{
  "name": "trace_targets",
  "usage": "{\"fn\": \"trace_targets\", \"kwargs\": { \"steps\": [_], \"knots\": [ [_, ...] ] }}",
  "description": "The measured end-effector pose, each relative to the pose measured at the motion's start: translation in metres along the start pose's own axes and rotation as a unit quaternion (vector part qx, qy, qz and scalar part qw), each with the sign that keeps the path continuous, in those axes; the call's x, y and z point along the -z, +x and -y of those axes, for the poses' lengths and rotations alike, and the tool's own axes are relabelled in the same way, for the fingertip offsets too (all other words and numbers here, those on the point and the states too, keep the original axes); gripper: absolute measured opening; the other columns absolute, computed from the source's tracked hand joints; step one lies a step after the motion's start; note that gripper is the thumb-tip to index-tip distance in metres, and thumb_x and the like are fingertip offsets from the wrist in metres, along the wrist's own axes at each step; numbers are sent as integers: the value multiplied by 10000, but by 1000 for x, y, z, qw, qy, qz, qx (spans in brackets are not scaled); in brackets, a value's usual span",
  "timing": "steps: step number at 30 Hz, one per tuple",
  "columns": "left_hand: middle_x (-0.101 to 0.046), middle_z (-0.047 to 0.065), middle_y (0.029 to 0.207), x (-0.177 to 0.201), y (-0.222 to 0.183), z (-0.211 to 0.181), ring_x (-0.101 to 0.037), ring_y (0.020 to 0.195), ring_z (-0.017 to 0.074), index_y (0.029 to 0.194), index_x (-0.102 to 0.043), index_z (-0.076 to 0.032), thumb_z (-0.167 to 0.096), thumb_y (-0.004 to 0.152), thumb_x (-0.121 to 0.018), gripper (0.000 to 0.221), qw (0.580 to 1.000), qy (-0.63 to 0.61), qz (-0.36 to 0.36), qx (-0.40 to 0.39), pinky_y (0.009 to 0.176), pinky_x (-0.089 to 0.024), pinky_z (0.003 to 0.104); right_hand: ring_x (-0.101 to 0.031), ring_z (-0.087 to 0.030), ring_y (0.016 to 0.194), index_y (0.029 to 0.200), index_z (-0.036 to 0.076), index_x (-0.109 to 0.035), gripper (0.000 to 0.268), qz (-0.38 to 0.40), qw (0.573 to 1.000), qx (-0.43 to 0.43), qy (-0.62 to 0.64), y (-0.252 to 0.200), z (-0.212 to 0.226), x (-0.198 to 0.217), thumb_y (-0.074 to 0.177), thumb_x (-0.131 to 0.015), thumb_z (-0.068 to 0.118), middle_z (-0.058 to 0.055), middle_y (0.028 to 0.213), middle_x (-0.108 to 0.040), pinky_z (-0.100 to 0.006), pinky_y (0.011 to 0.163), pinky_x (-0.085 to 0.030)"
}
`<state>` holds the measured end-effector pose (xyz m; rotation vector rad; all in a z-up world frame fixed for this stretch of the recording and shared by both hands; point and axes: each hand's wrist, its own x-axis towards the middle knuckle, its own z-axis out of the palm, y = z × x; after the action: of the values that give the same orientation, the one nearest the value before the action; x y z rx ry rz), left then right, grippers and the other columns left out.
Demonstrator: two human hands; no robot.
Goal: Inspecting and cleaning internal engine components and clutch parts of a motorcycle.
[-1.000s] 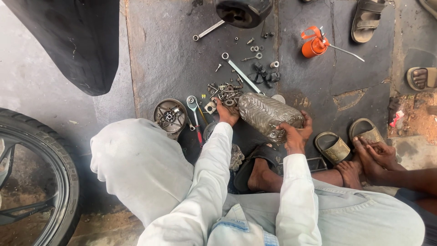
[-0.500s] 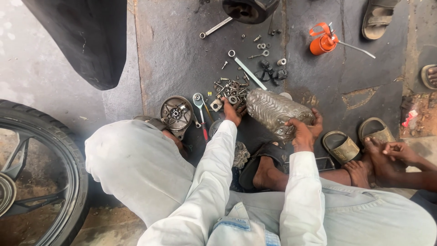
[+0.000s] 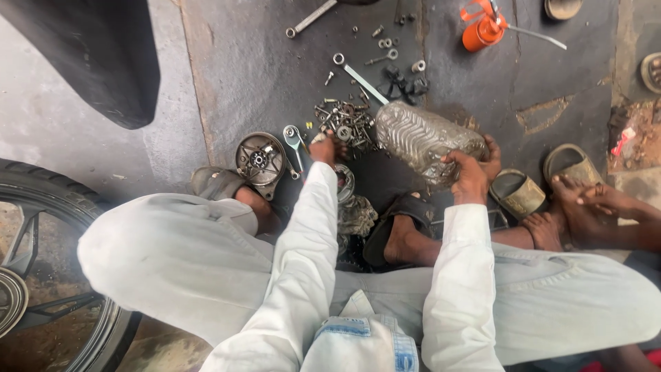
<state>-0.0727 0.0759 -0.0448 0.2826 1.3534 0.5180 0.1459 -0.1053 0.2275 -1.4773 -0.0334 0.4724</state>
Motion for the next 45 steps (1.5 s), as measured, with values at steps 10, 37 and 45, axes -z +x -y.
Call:
{"fn": "trace_targets", "kwargs": {
  "steps": [10,37,45],
  "knots": [
    [-745,259,1013,-23,-52,4,-709,812,319,1083,-703,98,-507,858,-772,650,991,52,112,53,638,-560,397,-720,-361,1002,1375,11,-461,814,-18,999,-27,20,-15,16,-12,645,-669,-284,-243,1235,-599,-422,691,-693],
    [-547,199,1432,-62,-92,-16,-515,1330,398,1426,-514,-49,-607,862,-707,817,889,-311,324,91,1096,-424,607,-589,-387,1287,1450,135,-595,957,112,873,159,-448,-100,23,-92,568,-956,218,-189,1342,-600,-503,1121,-493],
    [-484,141,1556,-69,-83,-12,-478,1403,361,1506,-486,-118,-616,883,-688,823,883,-318,338,68,1175,-376,548,-530,-462,1253,1377,63,-615,985,67,825,315,-465,-99,17,-100,485,-996,239,-257,1352,-566,-550,1061,-440]
  ]
}}
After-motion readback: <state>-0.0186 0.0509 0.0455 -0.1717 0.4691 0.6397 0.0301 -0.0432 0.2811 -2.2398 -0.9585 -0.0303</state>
